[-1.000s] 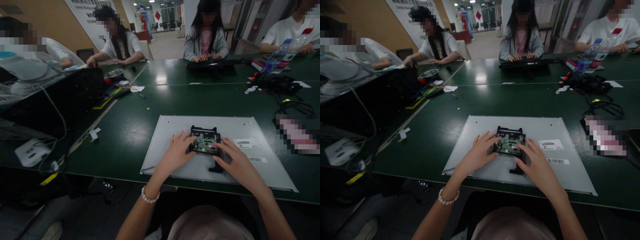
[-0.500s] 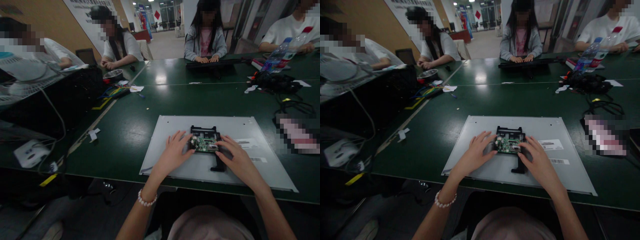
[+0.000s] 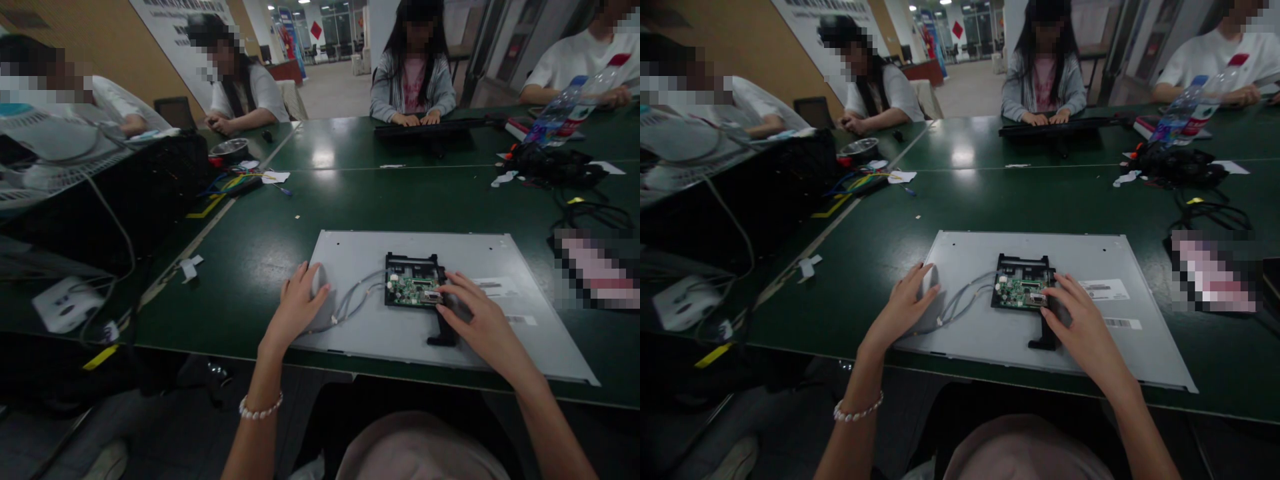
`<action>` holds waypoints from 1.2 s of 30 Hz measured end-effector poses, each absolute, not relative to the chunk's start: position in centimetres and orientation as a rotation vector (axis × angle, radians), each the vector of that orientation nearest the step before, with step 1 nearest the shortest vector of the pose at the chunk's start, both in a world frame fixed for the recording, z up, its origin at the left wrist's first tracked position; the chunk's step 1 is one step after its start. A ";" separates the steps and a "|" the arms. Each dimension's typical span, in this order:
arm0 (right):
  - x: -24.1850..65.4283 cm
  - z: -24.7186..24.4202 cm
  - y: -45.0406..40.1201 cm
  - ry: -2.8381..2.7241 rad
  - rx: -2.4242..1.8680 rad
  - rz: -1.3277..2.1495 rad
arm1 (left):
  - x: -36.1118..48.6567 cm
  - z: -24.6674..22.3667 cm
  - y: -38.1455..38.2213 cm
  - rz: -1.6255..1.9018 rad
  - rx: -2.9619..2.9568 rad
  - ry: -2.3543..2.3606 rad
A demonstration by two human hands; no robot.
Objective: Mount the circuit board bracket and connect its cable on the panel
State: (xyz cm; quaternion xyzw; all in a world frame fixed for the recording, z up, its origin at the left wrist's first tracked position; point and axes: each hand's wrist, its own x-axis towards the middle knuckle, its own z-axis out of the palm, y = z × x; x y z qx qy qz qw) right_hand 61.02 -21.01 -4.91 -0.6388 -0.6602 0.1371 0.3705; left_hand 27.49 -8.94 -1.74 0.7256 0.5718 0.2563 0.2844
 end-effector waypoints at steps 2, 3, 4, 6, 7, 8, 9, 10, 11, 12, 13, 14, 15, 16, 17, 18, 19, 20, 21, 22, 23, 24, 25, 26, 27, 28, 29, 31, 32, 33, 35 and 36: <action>60.9 -4.9 -21.1 -1.699 -1.637 0.358 | 27.5 -2.2 -9.2 0.653 1.981 1.558; 60.8 -4.9 -21.1 -1.701 -1.638 0.363 | 27.6 -2.3 -9.2 0.638 2.000 1.574; 60.7 -4.9 -21.1 -1.701 -1.640 0.368 | 27.5 -2.4 -9.3 0.621 2.017 1.585; 60.5 -4.8 -21.1 -1.697 -1.645 0.372 | 27.4 -2.6 -9.4 0.591 2.049 1.592; 60.4 -4.8 -21.1 -1.694 -1.648 0.375 | 27.3 -2.6 -9.4 0.589 2.059 1.589; 60.4 -4.8 -21.1 -1.692 -1.652 0.377 | 27.1 -2.7 -9.4 0.597 2.068 1.586; 60.3 -4.9 -21.1 -1.692 -1.653 0.381 | 27.0 -2.8 -9.4 0.605 2.078 1.584; 60.2 -4.9 -21.1 -1.693 -1.654 0.385 | 26.8 -2.8 -9.3 0.600 2.096 1.587; 60.2 -5.0 -21.1 -1.694 -1.653 0.387 | 26.7 -2.9 -9.3 0.579 2.123 1.595; 60.2 -5.1 -21.0 -1.695 -1.651 0.386 | 26.6 -3.0 -9.3 0.538 2.159 1.610; 60.2 -5.2 -21.0 -1.695 -1.649 0.385 | 26.6 -3.1 -9.3 0.483 2.200 1.630; 60.2 -5.2 -20.9 -1.695 -1.647 0.384 | 26.6 -3.1 -9.2 0.425 2.242 1.649; 60.2 -5.3 -20.9 -1.695 -1.645 0.384 | 26.5 -3.1 -9.2 0.374 2.280 1.667; 60.2 -5.4 -20.9 -1.696 -1.643 0.386 | 26.6 -3.1 -9.2 0.332 2.314 1.681; 60.2 -5.4 -20.8 -1.697 -1.641 0.388 | 26.6 -3.1 -9.2 0.301 2.341 1.693; 60.3 -5.4 -20.8 -1.699 -1.641 0.391 | 26.6 -3.1 -9.2 0.279 2.362 1.703; 60.4 -5.4 -20.8 -1.700 -1.643 0.392 | 26.7 -3.0 -9.1 0.262 2.376 1.711; 60.5 -5.3 -20.7 -1.699 -1.646 0.390 | 26.8 -3.0 -9.1 0.245 2.385 1.719; 60.6 -5.3 -20.7 -1.696 -1.652 0.388 | 26.8 -2.9 -9.0 0.230 2.388 1.727; 60.7 -5.3 -20.6 -1.690 -1.657 0.385 | 26.9 -2.9 -9.0 0.219 2.391 1.732; 60.8 -5.3 -20.6 -1.684 -1.662 0.383 | 27.0 -2.9 -8.9 0.214 2.393 1.736; 60.9 -5.3 -20.5 -1.678 -1.667 0.382 | 27.1 -3.0 -8.8 0.212 2.395 1.736; 61.0 -5.3 -20.4 -1.673 -1.670 0.381 | 27.2 -3.1 -8.7 0.213 2.398 1.736; 61.1 -5.4 -20.3 -1.669 -1.671 0.381 | 27.2 -3.2 -8.6 0.217 2.401 1.735; 61.1 -5.5 -20.1 -1.665 -1.671 0.382 | 27.3 -3.3 -8.5 0.220 2.404 1.734; 61.2 -5.6 -20.0 -1.661 -1.669 0.383 | 27.3 -3.4 -8.4 0.223 2.407 1.733; 61.2 -5.6 -19.9 -1.654 -1.667 0.384 | 27.3 -3.5 -8.3 0.226 2.410 1.732; 61.3 -5.7 -19.8 -1.638 -1.661 0.388 | 27.4 -3.7 -8.1 0.240 2.420 1.725; 61.3 -5.7 -19.7 -1.629 -1.658 0.390 | 27.5 -3.8 -8.0 0.248 2.425 1.721; 61.4 -5.7 -19.6 -1.620 -1.657 0.392 | 27.5 -3.9 -8.0 0.256 2.430 1.719; 61.5 -5.6 -19.5 -1.607 -1.657 0.396 | 27.8 -4.0 -7.9 0.265 2.433 1.724; 61.6 -5.5 -19.4 -1.604 -1.657 0.398 | 27.9 -4.1 -7.9 0.264 2.432 1.730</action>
